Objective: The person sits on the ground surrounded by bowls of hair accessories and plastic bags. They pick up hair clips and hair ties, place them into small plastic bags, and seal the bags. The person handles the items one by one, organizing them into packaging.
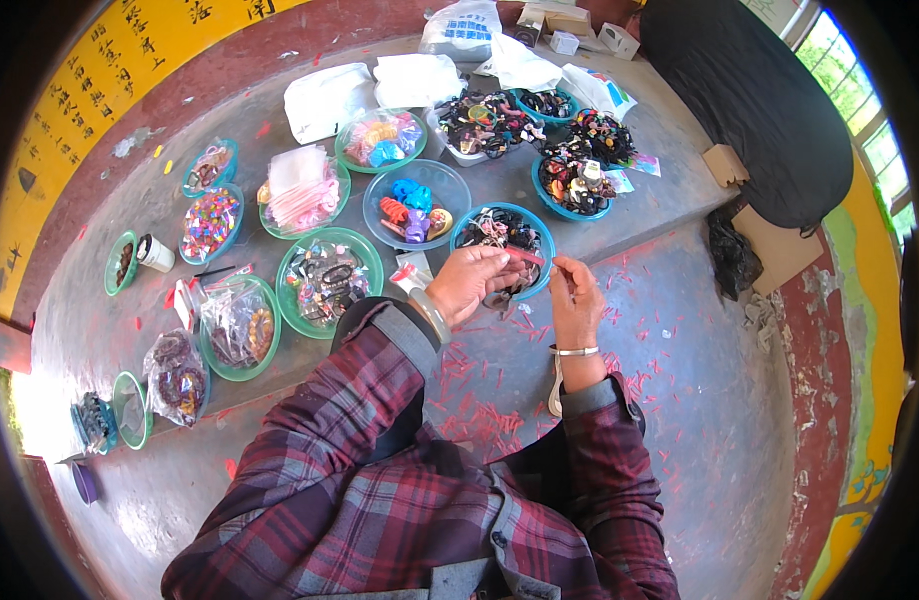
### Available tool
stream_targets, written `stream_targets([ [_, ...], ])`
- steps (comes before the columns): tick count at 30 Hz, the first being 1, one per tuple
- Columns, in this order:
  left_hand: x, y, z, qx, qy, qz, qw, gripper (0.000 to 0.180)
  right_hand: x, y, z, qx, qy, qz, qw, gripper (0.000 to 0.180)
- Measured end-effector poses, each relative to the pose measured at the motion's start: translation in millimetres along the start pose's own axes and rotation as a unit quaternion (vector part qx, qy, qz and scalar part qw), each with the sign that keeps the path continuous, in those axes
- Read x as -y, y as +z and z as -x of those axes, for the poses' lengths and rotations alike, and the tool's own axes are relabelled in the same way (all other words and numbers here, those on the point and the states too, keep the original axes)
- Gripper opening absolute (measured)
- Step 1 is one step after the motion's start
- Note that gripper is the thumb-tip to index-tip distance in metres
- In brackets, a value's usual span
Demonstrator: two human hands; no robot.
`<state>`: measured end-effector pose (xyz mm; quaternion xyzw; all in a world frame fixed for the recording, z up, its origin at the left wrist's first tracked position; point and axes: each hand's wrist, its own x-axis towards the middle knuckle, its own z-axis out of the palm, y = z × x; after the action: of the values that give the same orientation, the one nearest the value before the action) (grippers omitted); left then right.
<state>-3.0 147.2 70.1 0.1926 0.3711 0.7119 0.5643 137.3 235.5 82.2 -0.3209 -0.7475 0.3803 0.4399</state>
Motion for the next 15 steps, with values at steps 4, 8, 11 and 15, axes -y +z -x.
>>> stream_targets([
  [4, 3.3, 5.3, 1.2, -0.001, -0.009, -0.082, 0.997, 0.024, 7.8, -0.6, 3.9, 0.031, -0.148, 0.131, 0.980, 0.012],
  [8, 3.6, 7.2, 3.1, 0.016, 0.036, -0.274, 0.961, 0.024, 11.0, 1.6, 5.7, 0.040, -0.186, 0.155, 0.969, 0.013],
  [11, 15.7, -1.7, -3.8, 0.038, 0.129, -0.391, 0.911, 0.024, 9.7, 1.6, 6.2, 0.038, -0.204, 0.164, 0.964, 0.012],
  [15, 17.7, 2.0, -2.3, 0.031, 0.157, -0.453, 0.877, 0.021, 9.6, 1.3, 6.9, 0.023, -0.218, 0.181, 0.959, 0.010],
])
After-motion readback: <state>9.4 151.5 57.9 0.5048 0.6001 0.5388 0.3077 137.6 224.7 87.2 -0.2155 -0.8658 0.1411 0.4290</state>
